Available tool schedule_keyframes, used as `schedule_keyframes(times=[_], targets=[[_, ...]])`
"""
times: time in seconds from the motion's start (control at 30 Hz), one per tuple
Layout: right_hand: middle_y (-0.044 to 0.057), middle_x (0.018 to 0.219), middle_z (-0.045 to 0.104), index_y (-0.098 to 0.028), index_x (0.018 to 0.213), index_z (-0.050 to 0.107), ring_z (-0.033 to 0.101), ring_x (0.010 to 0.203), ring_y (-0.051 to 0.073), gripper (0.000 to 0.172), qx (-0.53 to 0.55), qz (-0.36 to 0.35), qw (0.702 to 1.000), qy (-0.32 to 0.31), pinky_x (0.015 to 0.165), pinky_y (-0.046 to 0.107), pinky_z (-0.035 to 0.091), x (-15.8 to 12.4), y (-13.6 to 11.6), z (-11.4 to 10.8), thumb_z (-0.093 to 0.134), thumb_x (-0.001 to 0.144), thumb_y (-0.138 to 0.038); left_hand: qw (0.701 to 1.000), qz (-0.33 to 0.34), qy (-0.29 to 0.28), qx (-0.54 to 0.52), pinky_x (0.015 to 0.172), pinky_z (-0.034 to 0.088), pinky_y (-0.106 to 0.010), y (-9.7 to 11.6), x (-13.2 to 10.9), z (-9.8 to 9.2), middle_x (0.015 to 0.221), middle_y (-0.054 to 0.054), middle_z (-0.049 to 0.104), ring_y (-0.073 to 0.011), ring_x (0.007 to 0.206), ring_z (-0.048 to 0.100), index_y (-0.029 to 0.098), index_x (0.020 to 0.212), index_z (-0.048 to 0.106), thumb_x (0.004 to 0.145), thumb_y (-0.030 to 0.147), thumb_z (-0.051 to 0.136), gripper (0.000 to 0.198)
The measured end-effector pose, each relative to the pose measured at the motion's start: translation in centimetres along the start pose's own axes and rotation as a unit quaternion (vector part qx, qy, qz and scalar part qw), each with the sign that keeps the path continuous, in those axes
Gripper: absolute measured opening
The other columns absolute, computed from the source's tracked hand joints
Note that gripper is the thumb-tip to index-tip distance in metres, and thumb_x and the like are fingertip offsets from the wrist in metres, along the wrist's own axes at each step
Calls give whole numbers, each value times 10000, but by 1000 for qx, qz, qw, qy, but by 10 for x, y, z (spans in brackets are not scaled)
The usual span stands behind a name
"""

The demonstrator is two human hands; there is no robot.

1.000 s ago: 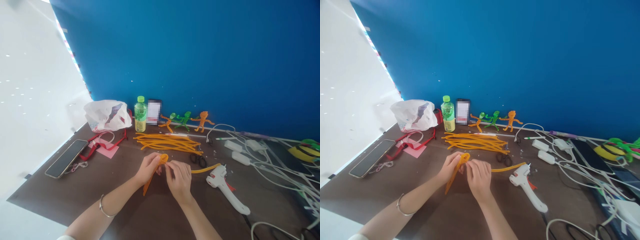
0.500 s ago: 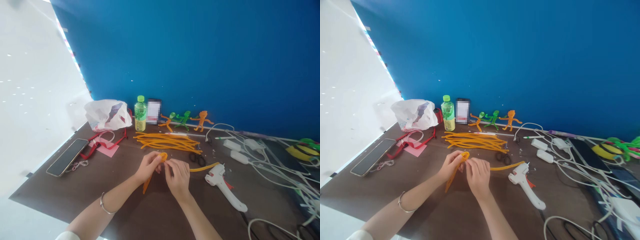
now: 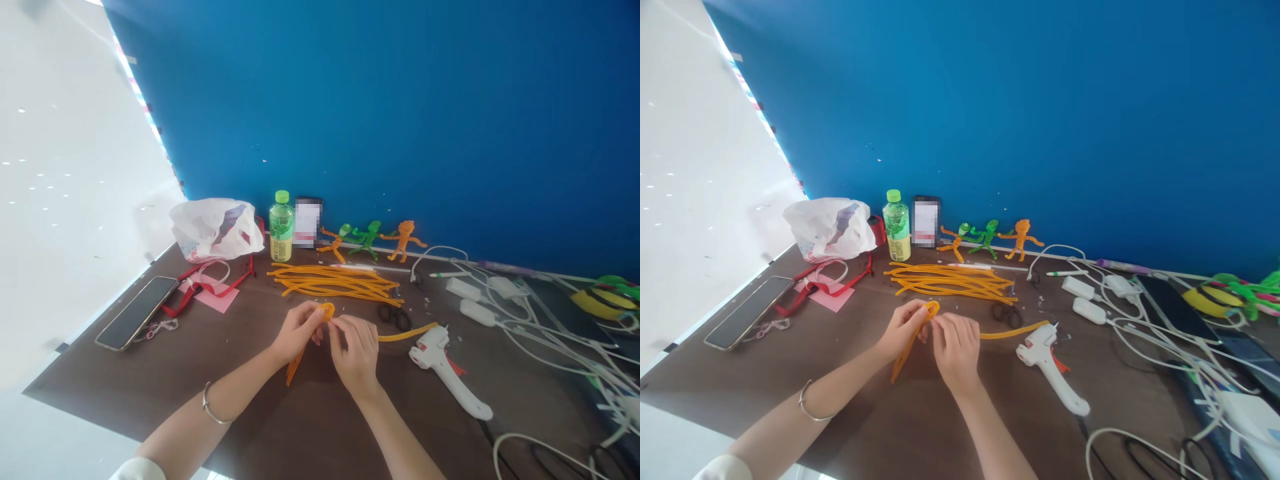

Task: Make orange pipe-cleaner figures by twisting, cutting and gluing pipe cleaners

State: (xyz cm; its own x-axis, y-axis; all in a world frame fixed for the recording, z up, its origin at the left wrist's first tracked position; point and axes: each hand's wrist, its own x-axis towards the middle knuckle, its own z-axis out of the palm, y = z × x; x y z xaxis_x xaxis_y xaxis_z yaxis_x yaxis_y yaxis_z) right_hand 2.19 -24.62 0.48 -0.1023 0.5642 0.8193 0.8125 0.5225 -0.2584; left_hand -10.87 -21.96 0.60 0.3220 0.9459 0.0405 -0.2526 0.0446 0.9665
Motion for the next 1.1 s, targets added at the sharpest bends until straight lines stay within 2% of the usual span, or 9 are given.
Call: schedule_keyframes(times=[0.53, 0.73, 0.9, 1.03, 1.1], targets=[[37, 773, 622, -182, 850, 548, 567, 727, 150, 120, 5, 3, 1000, -4, 687, 295, 385, 0, 0, 0, 572, 762, -104, 1000, -9, -2, -1, 456, 400, -199, 0, 0, 1, 481, 45, 481, -68, 421, 462, 121, 875, 551, 765, 483, 516, 380], [37, 776, 623, -185, 850, 551, 568, 743, 150, 119, 4, 5, 1000, 0, 697, 295, 386, -1, 0, 1, 568, 765, -104, 1000, 16, -11, -20, 442, 394, -204, 0, 0, 0, 505, 21, 506, -79, 427, 477, 110, 865, 548, 823, 500, 399, 419], [36, 775, 625, -186, 849, 558, 572, 734, 147, 98, 6, 10, 1000, -2, 695, 293, 385, 0, -1, 0, 553, 778, -118, 1000, 2, 1, 0, 450, 396, -200, 0, 0, 1, 489, 41, 489, -70, 420, 461, 118, 877, 550, 770, 461, 522, 360], [39, 761, 624, -186, 836, 562, 578, 725, 154, 79, 7, 10, 1000, 1, 684, 297, 388, 0, -1, 0, 542, 785, -128, 1000, 10, -8, -19, 449, 399, -212, 0, 0, 0, 508, 24, 509, -84, 434, 481, 113, 896, 551, 811, 503, 418, 420], [41, 765, 625, -186, 840, 562, 578, 727, 156, 84, 6, 9, 1000, 0, 683, 299, 389, 0, -1, 0, 545, 783, -127, 1000, 6, -7, -18, 450, 400, -212, 1, -1, 0, 502, 30, 504, -80, 429, 473, 116, 898, 550, 797, 499, 448, 409]])
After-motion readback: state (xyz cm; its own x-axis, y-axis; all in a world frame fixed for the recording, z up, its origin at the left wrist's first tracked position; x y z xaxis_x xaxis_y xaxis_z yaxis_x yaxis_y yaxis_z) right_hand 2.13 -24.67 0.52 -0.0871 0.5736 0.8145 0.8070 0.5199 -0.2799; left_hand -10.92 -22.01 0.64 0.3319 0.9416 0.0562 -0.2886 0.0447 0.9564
